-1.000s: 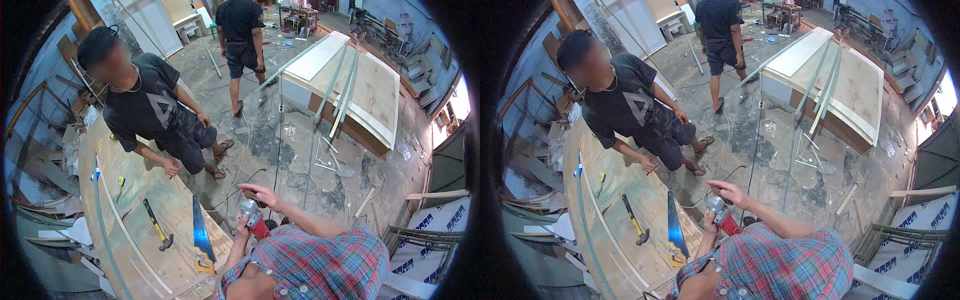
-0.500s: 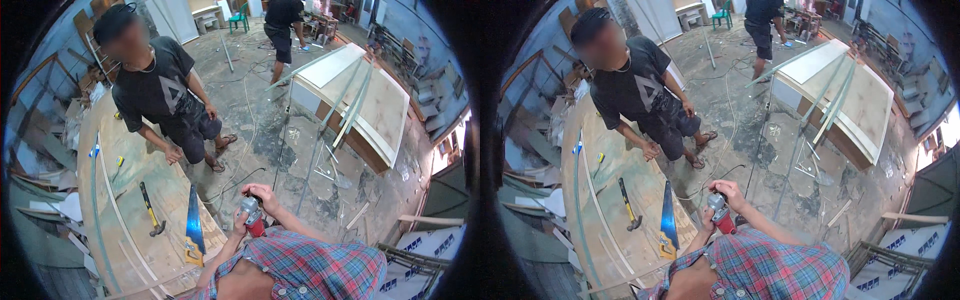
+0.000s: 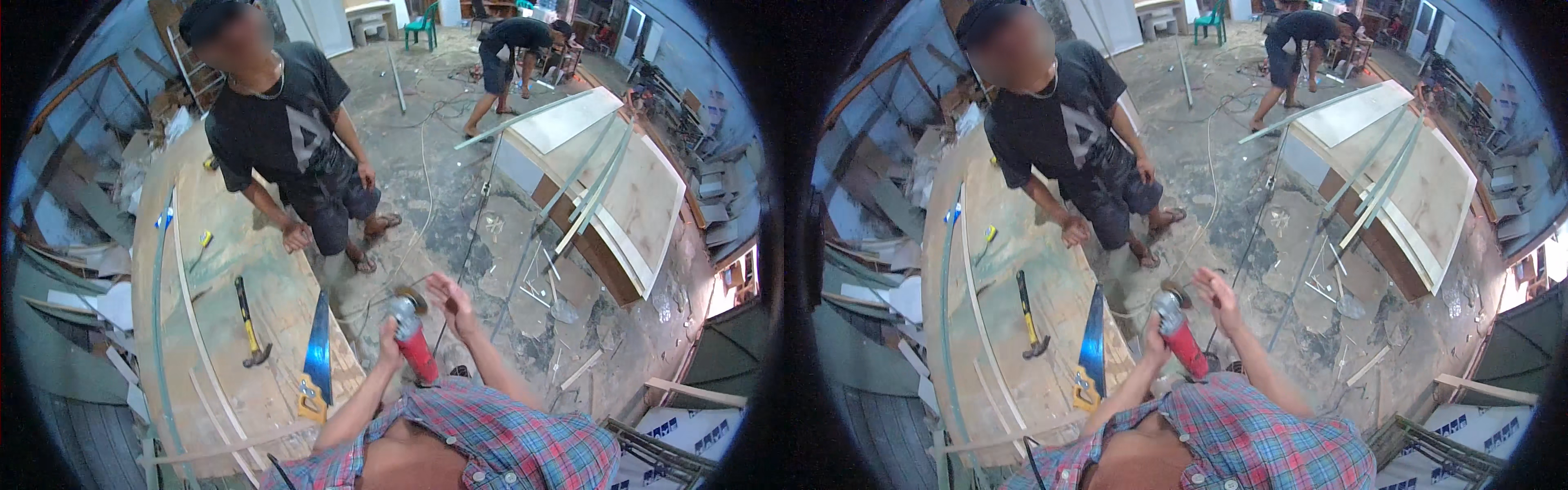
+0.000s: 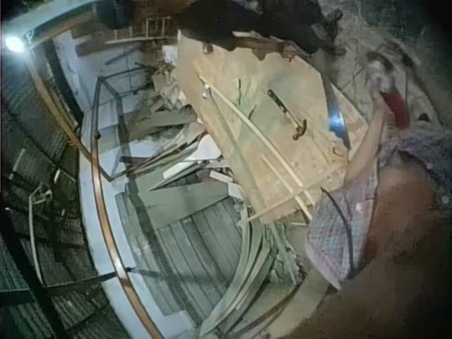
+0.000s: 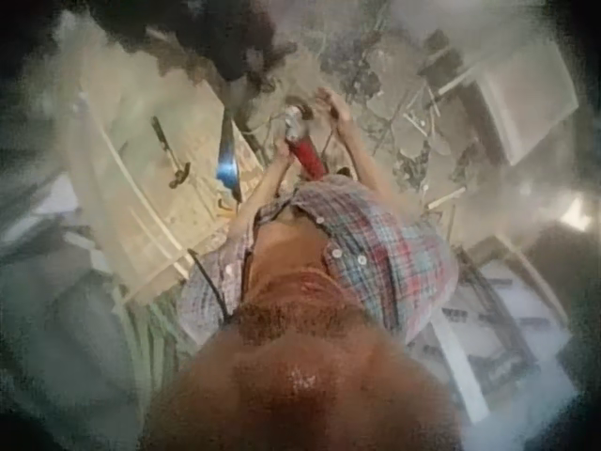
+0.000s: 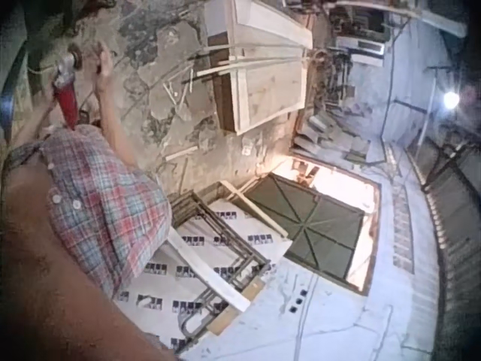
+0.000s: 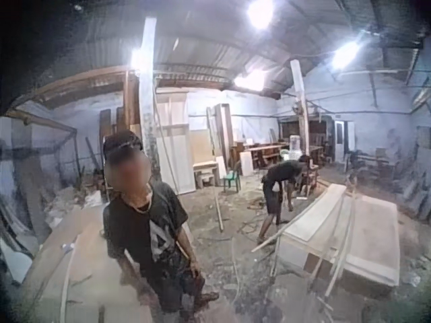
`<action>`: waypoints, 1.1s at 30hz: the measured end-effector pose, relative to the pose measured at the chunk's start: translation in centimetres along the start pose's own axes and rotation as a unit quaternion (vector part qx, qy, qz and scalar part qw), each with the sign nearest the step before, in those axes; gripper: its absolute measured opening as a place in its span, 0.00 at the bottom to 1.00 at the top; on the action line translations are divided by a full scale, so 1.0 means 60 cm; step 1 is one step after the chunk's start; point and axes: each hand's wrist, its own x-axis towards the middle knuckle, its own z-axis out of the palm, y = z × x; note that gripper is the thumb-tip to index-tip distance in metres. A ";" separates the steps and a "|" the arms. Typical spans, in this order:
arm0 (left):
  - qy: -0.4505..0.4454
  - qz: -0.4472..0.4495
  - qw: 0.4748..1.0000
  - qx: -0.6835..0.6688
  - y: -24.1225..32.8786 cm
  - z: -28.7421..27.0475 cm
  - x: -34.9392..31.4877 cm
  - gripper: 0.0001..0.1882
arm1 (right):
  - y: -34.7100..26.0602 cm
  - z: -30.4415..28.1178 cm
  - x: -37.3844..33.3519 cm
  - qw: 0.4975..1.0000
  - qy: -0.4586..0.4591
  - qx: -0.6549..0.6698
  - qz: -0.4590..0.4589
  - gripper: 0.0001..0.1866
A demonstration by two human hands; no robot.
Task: The person assembles a red angle grinder by attaching a grinding disc and tightening the nut. They then pick up a hand saw and use it to cut a small wooden strip on a workbench. The task involves tool preparation and manual cutting in a workshop environment.
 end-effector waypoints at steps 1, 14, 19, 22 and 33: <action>0.032 -0.002 0.999 -0.034 0.010 0.003 0.017 0.34 | -0.011 -0.016 -0.005 0.999 0.025 0.007 0.020 0.29; 0.183 0.116 0.949 -0.231 0.181 -0.060 0.268 0.39 | 0.069 -0.250 -0.197 0.926 0.194 -0.289 0.143 0.31; 0.191 0.154 0.944 -0.220 0.218 -0.066 0.322 0.40 | 0.129 -0.327 -0.314 0.879 0.187 -0.367 0.241 0.30; 0.206 0.128 0.944 -0.224 0.231 -0.065 0.358 0.45 | 0.133 -0.327 -0.377 0.864 0.250 -0.311 0.308 0.29; 0.164 0.136 0.960 -0.183 0.227 -0.092 0.451 0.50 | 0.165 -0.392 -0.466 0.834 0.329 -0.240 0.372 0.32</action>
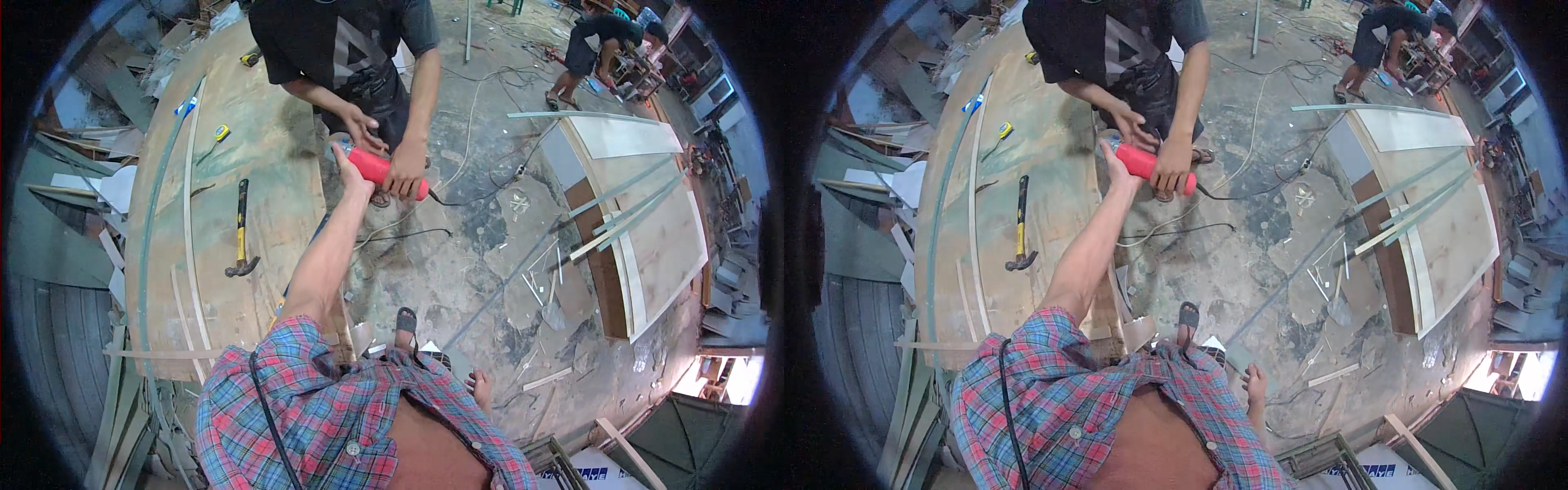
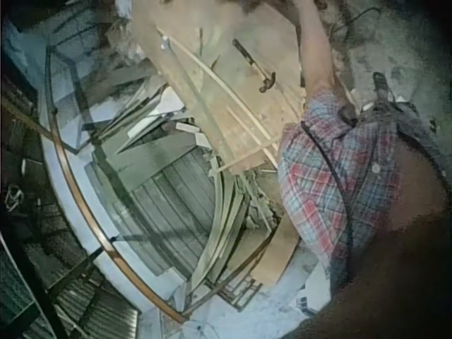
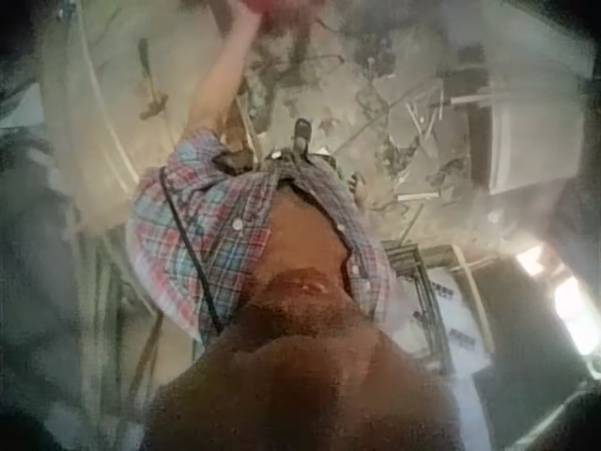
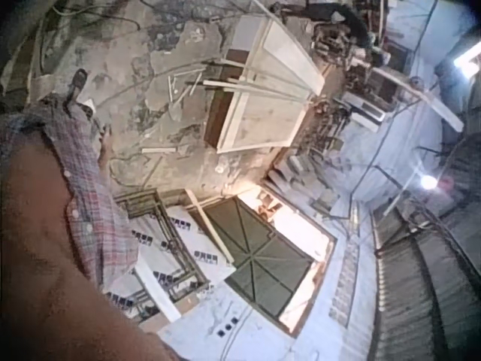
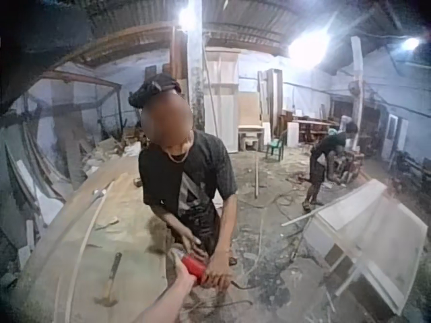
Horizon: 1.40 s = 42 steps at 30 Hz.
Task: The person assembles a red angle grinder by attaching a grinding disc and tightening the nut. They then pick up a hand saw and use it to cut a small wooden strip on a workbench. The task involves tool preparation and manual cutting in a workshop environment.
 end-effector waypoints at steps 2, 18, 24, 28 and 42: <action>-0.005 -0.006 1.000 -0.013 -0.001 -0.009 0.006 0.51 | -0.002 -0.001 0.007 1.000 -0.001 -0.007 -0.010 0.32; 0.019 -0.048 0.948 0.314 0.166 -0.138 -0.457 0.23 | -0.210 0.127 0.090 0.945 -0.205 -0.211 -0.145 0.29; 0.345 0.220 0.857 0.314 0.389 -0.353 -0.710 0.19 | -0.369 0.323 0.062 0.841 -0.331 -0.305 -0.301 0.21; 0.450 0.288 0.794 0.291 0.460 -0.463 -0.826 0.17 | -0.386 0.496 -0.094 0.722 -0.432 -0.330 -0.427 0.19; -0.016 0.198 0.579 0.791 0.374 -0.593 -0.776 0.28 | -0.081 0.785 -0.417 0.533 -0.209 -0.539 -0.618 0.39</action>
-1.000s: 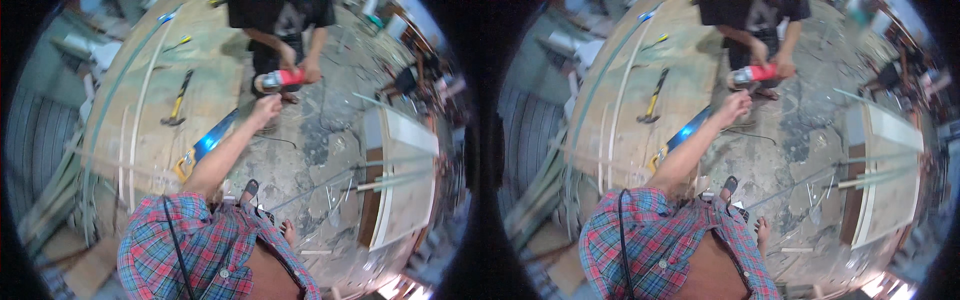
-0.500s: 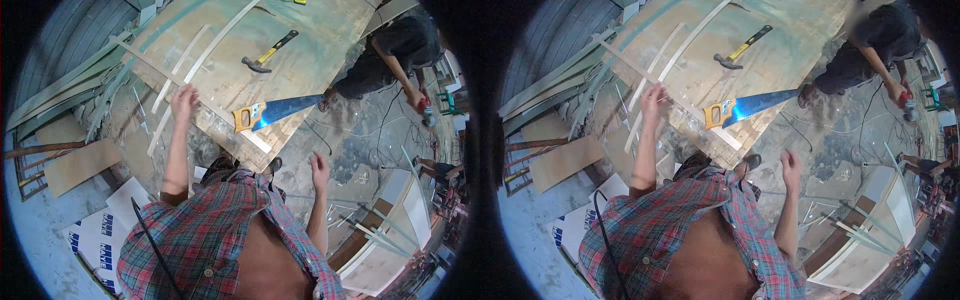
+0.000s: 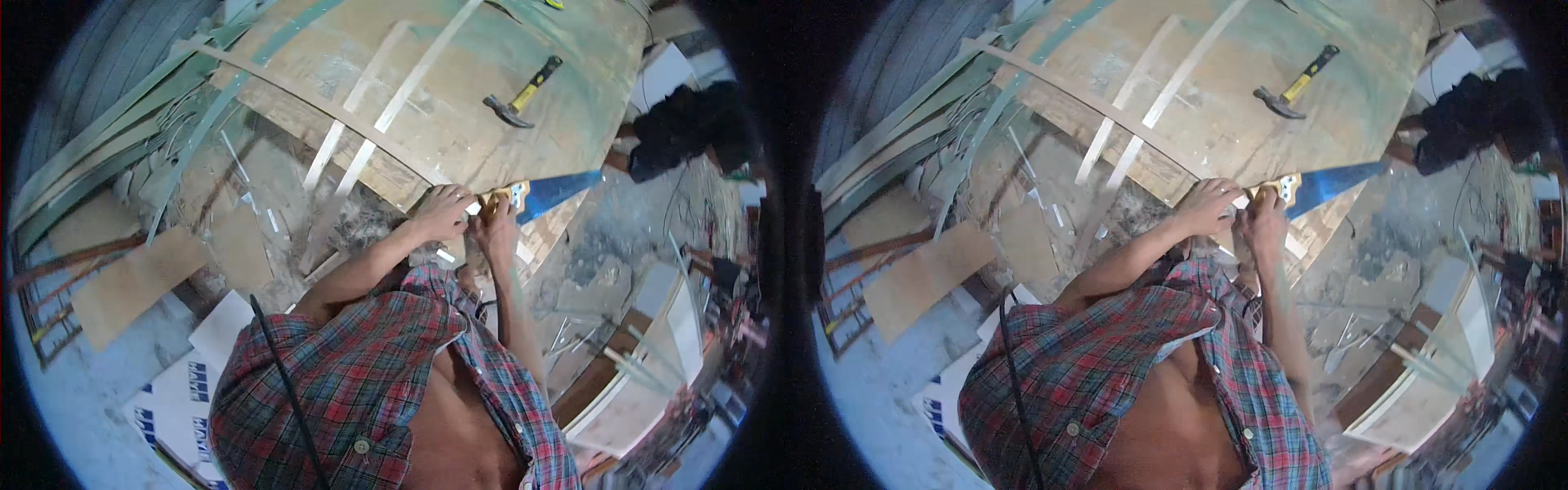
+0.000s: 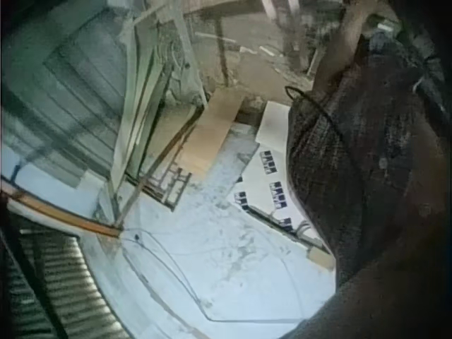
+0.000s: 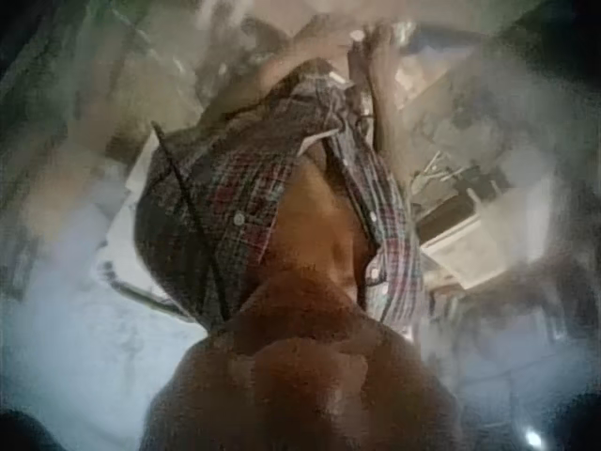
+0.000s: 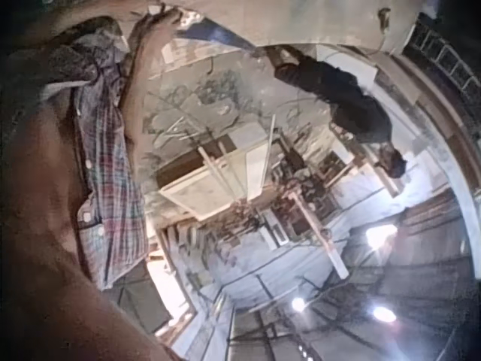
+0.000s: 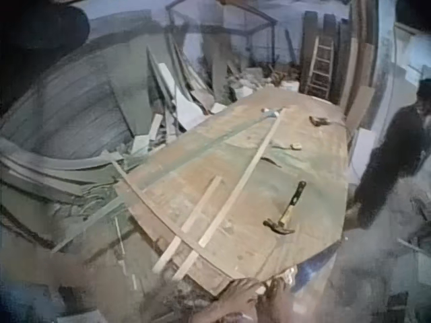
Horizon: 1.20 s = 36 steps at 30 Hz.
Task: The person assembles a red angle grinder by attaching a grinding disc and tightening the nut. They then pick up a hand saw and use it to cut a small wooden strip on a workbench. The task involves tool preparation and manual cutting in a workshop environment.
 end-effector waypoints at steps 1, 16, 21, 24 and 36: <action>-0.010 0.011 1.000 0.011 -0.006 0.003 -0.005 0.28 | -0.001 0.003 -0.005 0.999 -0.002 0.030 0.019 0.37; -0.098 0.186 0.974 0.089 -0.003 0.019 0.049 0.26 | 0.096 -0.265 -0.260 0.621 0.475 0.573 0.247 0.23; -0.133 0.210 0.967 0.060 0.086 0.081 0.064 0.27 | 0.007 -0.239 -0.478 0.606 0.607 0.493 0.143 0.25; -0.140 0.219 0.965 0.032 0.119 0.146 0.079 0.27 | 0.032 -0.172 -0.574 0.559 0.577 0.529 0.275 0.19; -0.050 0.210 0.974 0.071 0.222 0.272 0.096 0.16 | 0.093 -0.071 -0.747 0.701 0.450 0.374 0.408 0.21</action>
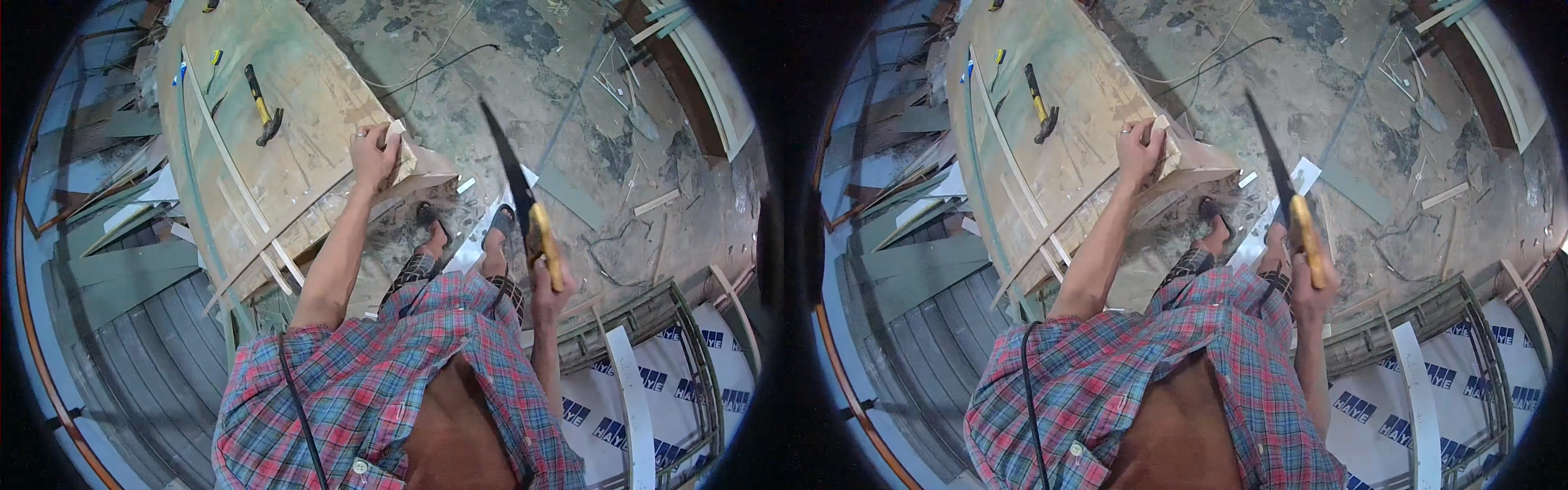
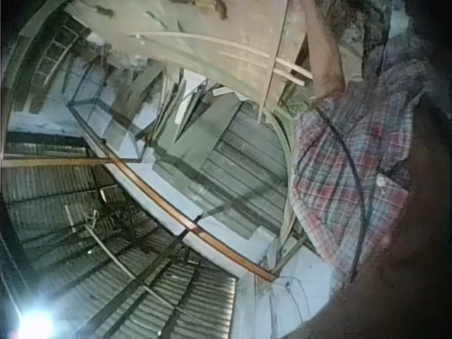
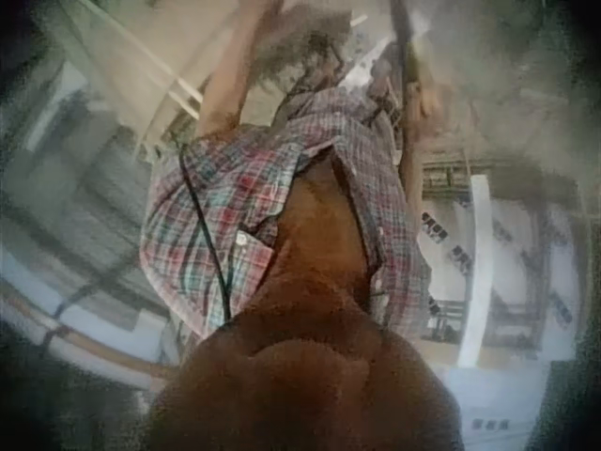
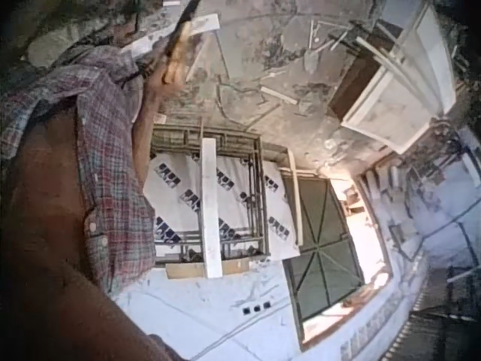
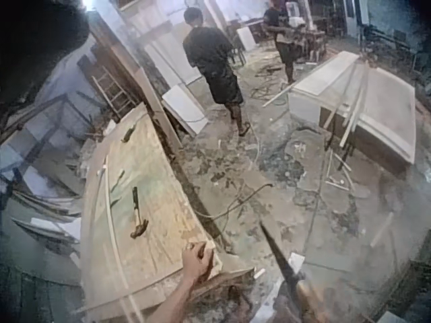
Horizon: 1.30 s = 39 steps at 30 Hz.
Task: The person assembles a red angle grinder by attaching a grinding disc and tightening the nut. They then pick up a hand saw and use it to cut a small wooden strip on a workbench. The task involves tool preparation and manual cutting in a workshop environment.
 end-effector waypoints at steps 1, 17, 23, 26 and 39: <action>0.005 -0.010 1.000 -0.003 0.000 0.002 0.001 0.16 | -0.010 0.009 0.005 1.000 -0.020 0.005 -0.016 0.21; 0.010 -0.087 0.989 -0.115 -0.014 -0.001 0.008 0.11 | -0.145 0.213 0.025 0.984 -0.124 -0.076 -0.108 0.25; 0.031 -0.103 0.986 -0.124 -0.012 -0.001 0.011 0.07 | -0.205 0.265 0.017 0.982 -0.125 -0.119 -0.081 0.25; 0.028 -0.119 0.984 -0.127 -0.012 -0.002 0.019 0.06 | -0.228 0.283 0.009 0.983 -0.134 -0.112 -0.059 0.25; 0.001 -0.115 0.991 -0.075 -0.005 0.009 0.035 0.04 | -0.240 0.284 0.022 0.963 -0.171 -0.186 -0.090 0.25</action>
